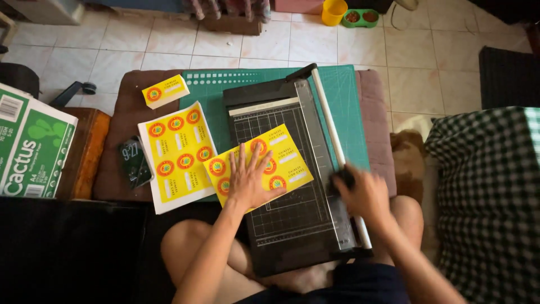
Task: Cutting printed label sheets into smaller sections using a manual paper trimmer.
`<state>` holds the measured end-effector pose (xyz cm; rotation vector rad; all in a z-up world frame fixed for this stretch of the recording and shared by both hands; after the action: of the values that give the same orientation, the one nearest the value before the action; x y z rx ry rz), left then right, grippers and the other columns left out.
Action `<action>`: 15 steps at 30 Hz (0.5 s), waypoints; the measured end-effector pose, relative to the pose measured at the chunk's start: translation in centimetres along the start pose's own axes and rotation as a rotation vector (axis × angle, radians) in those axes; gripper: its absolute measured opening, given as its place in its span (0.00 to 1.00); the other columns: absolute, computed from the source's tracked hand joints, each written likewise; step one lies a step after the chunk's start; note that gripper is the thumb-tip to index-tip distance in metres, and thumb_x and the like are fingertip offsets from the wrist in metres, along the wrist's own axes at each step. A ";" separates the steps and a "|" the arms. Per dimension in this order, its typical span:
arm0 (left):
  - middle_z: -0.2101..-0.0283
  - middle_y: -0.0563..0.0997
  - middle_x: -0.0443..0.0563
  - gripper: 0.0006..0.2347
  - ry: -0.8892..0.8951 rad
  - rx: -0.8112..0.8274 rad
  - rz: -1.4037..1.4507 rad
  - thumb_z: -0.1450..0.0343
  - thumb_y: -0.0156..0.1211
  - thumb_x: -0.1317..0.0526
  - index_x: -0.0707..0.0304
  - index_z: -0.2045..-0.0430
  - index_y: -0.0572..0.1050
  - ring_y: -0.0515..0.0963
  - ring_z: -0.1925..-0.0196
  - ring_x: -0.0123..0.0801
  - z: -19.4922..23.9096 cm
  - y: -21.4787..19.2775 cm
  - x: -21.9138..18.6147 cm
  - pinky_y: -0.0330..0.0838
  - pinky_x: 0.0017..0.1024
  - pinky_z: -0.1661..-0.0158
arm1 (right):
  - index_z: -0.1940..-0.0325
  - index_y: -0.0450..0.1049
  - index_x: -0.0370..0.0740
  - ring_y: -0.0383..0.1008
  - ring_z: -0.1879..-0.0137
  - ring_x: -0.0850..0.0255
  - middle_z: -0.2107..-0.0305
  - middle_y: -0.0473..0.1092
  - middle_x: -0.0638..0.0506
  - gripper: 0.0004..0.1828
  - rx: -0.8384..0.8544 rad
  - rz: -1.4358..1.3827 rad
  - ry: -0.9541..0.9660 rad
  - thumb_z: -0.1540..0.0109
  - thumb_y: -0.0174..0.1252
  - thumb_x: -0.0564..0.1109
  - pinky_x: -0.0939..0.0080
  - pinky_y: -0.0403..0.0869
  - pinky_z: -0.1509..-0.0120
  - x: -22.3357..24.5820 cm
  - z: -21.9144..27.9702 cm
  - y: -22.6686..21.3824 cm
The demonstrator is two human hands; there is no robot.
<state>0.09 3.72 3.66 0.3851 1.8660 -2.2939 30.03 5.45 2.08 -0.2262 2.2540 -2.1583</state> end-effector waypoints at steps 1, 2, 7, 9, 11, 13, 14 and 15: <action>0.22 0.49 0.51 0.50 0.002 -0.004 0.001 0.45 0.41 0.16 0.42 0.29 0.58 0.41 0.22 0.63 -0.3 1.2 0.7 0.33 0.63 0.29 | 0.41 0.79 0.61 0.81 0.59 0.43 0.69 0.79 0.48 0.33 -0.004 0.002 0.000 0.43 0.55 0.76 0.45 0.75 0.52 -0.6 2.7 -0.3; 0.22 0.45 0.53 0.49 0.076 -0.073 -0.061 0.43 0.42 0.18 0.42 0.28 0.53 0.36 0.23 0.64 -0.5 2.1 1.2 0.29 0.64 0.30 | 0.42 0.79 0.58 0.81 0.55 0.50 0.62 0.79 0.52 0.31 -0.032 -0.120 0.011 0.44 0.60 0.70 0.48 0.75 0.54 -1.3 5.4 -0.8; 0.23 0.41 0.56 0.47 0.170 -0.111 -0.092 0.40 0.46 0.22 0.44 0.28 0.51 0.32 0.23 0.65 -0.3 2.7 1.4 0.26 0.67 0.32 | 0.44 0.79 0.58 0.79 0.59 0.66 0.59 0.79 0.63 0.27 -0.139 -0.347 0.083 0.47 0.67 0.59 0.61 0.75 0.58 -0.9 12.8 -3.1; 0.22 0.40 0.52 0.47 0.202 -0.069 -0.104 0.40 0.45 0.22 0.42 0.27 0.49 0.32 0.23 0.63 -0.1 2.7 1.3 0.26 0.65 0.31 | 0.45 0.80 0.58 0.80 0.62 0.68 0.61 0.80 0.65 0.28 -0.100 -0.372 0.148 0.49 0.68 0.58 0.64 0.76 0.58 -0.6 13.9 -3.1; 0.22 0.40 0.53 0.47 0.211 -0.066 -0.115 0.40 0.45 0.22 0.42 0.27 0.48 0.32 0.23 0.64 -0.1 2.6 1.1 0.26 0.66 0.32 | 0.46 0.76 0.58 0.79 0.57 0.66 0.62 0.78 0.64 0.26 -0.045 -0.299 0.136 0.48 0.66 0.60 0.60 0.76 0.57 -0.6 13.8 -3.2; 0.22 0.40 0.53 0.47 0.224 -0.054 -0.125 0.39 0.45 0.22 0.43 0.27 0.48 0.32 0.23 0.65 -0.1 2.6 1.0 0.27 0.66 0.32 | 0.47 0.72 0.58 0.79 0.52 0.63 0.63 0.77 0.63 0.26 0.017 -0.227 0.132 0.46 0.64 0.62 0.56 0.77 0.57 0.1 12.6 -3.5; 0.22 0.41 0.52 0.47 0.217 -0.056 -0.120 0.39 0.44 0.22 0.43 0.27 0.49 0.32 0.23 0.64 -0.3 2.6 0.9 0.27 0.67 0.32 | 0.36 0.65 0.52 0.71 0.43 0.54 0.53 0.72 0.54 0.38 0.021 -0.228 0.074 0.47 0.66 0.64 0.50 0.75 0.49 0.9 11.5 -3.8; 0.22 0.41 0.51 0.47 0.212 -0.057 -0.115 0.40 0.44 0.22 0.44 0.27 0.50 0.32 0.23 0.64 -0.4 2.6 0.7 0.27 0.67 0.32 | 0.26 0.57 0.47 0.64 0.35 0.45 0.44 0.67 0.45 0.51 0.025 -0.229 0.018 0.48 0.67 0.65 0.45 0.74 0.42 1.6 10.3 -4.2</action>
<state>0.16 3.62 0.93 0.5458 2.0997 -2.3469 30.01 -5.11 5.93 -0.4886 2.3116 -2.3006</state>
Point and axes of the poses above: each hand's wrist, its own z-axis away from the middle knuckle, its own y-axis out of the palm, x = y × z, the point moved 4 cm from there along -z, towards the middle knuckle
